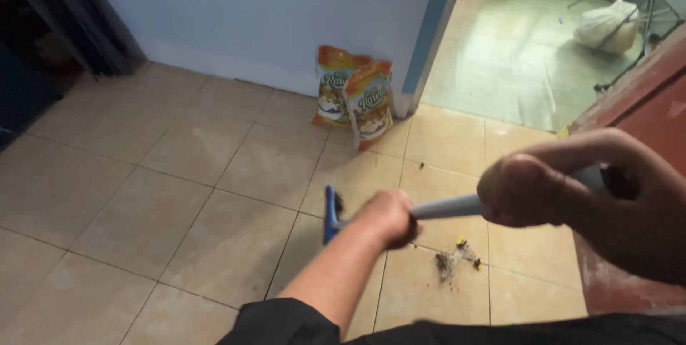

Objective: The person sweeps debris from the floor in one room into another area, then picks up a plastic bag and places a long pole inside it.

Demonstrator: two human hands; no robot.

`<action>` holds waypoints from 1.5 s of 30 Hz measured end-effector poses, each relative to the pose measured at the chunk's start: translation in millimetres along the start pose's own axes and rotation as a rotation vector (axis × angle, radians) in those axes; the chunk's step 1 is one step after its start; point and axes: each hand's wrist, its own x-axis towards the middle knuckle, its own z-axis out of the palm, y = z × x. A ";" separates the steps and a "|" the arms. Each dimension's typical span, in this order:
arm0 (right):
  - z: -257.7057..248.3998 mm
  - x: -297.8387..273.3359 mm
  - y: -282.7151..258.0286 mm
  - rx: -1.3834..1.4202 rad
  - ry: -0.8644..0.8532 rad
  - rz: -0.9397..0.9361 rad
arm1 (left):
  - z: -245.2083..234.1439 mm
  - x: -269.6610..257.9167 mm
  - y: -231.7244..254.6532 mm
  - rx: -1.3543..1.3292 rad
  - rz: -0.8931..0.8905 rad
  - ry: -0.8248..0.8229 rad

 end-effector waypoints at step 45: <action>-170.5 142.2 47.5 -0.175 0.122 0.281 | -69.3 255.8 57.3 0.106 0.182 -0.204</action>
